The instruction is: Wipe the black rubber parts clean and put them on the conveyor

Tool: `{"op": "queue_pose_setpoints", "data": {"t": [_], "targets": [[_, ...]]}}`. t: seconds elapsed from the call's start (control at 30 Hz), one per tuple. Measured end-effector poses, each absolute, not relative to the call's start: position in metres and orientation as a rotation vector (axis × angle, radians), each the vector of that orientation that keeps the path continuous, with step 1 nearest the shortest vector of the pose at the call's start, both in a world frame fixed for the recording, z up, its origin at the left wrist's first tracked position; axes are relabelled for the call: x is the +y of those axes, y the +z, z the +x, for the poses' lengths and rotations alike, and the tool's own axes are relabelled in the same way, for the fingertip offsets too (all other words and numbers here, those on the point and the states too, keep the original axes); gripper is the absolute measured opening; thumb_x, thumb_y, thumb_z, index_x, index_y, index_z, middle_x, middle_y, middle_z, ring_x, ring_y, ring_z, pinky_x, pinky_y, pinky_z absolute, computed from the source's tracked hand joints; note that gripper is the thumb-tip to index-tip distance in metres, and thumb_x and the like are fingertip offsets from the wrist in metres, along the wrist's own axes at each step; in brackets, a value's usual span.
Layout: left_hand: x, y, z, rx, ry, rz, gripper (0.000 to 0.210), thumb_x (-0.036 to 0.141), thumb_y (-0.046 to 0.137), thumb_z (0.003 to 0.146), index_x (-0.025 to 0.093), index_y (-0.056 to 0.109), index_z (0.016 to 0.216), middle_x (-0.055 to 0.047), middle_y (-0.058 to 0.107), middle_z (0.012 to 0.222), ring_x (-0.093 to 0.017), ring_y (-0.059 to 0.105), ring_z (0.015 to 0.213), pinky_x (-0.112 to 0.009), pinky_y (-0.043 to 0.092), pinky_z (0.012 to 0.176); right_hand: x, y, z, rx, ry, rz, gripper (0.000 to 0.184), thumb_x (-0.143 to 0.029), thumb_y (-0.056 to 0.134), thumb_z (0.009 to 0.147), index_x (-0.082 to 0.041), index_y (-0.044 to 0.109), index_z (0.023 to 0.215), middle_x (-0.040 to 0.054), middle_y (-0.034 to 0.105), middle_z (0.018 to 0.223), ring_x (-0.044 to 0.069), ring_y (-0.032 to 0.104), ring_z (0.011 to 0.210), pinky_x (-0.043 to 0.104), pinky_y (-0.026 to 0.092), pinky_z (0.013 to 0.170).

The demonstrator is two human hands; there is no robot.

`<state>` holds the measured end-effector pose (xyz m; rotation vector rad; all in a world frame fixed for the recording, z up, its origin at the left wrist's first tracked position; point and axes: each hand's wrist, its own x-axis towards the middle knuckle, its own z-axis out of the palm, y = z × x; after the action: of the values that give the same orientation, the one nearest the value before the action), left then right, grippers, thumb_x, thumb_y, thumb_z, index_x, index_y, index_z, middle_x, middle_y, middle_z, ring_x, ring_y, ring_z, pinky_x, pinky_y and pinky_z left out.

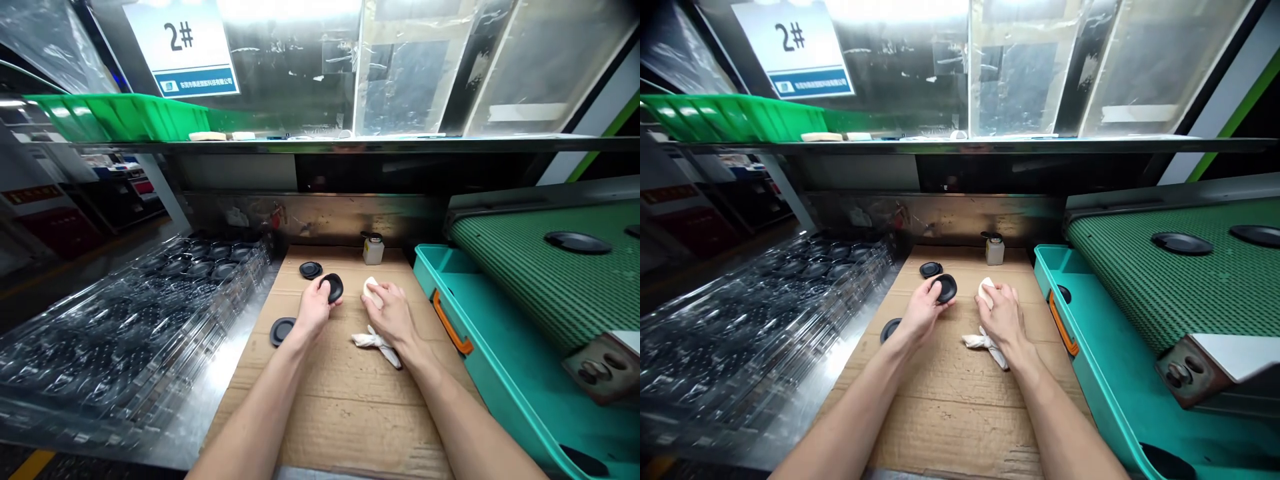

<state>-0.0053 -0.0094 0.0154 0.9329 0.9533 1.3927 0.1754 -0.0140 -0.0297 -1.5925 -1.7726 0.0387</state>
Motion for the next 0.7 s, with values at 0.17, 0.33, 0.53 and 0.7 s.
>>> {"op": "queue_pose_setpoints", "data": {"t": [0.17,0.33,0.53,0.7], "targets": [[-0.039,0.053,-0.064,1.273,1.258,1.42,0.051,0.038,0.066,0.078,0.021,0.051,0.124,-0.008,0.065,0.102,-0.017,0.063,0.079,-0.024,0.052,0.054,-0.01,-0.035,0.185,-1.761,0.11,-1.735,0.034,-0.043,0.056,0.087,-0.022,0.069,0.111,0.0086,0.062,0.101,0.023,0.054,0.099,0.033,0.039,0.09],[-0.06,0.052,-0.127,1.496,0.917,1.509,0.047,0.046,0.07,0.072,0.016,0.056,0.105,-0.005,0.066,0.09,-0.016,0.061,0.07,-0.024,0.048,0.052,-0.014,-0.032,0.181,-1.732,0.122,-1.777,0.033,-0.045,0.055,0.088,-0.025,0.068,0.111,0.0073,0.061,0.097,0.022,0.054,0.098,0.031,0.038,0.088],[-0.051,0.028,-0.141,1.683,0.659,1.679,0.05,0.053,0.066,0.072,0.016,0.066,0.106,-0.003,0.064,0.076,-0.015,0.056,0.056,-0.027,0.044,0.051,-0.013,-0.031,0.183,-1.741,0.113,-1.802,0.032,-0.046,0.055,0.088,-0.026,0.068,0.109,0.0071,0.061,0.097,0.023,0.053,0.098,0.03,0.038,0.085],[-0.037,0.018,-0.137,1.704,0.563,2.031,0.046,0.054,0.059,0.077,0.019,0.072,0.103,-0.008,0.066,0.096,-0.024,0.064,0.089,-0.034,0.049,0.083,-0.015,-0.027,0.181,-1.738,0.137,-1.81,0.03,-0.045,0.055,0.088,-0.026,0.068,0.107,0.0073,0.061,0.099,0.023,0.052,0.1,0.031,0.038,0.086]]}}
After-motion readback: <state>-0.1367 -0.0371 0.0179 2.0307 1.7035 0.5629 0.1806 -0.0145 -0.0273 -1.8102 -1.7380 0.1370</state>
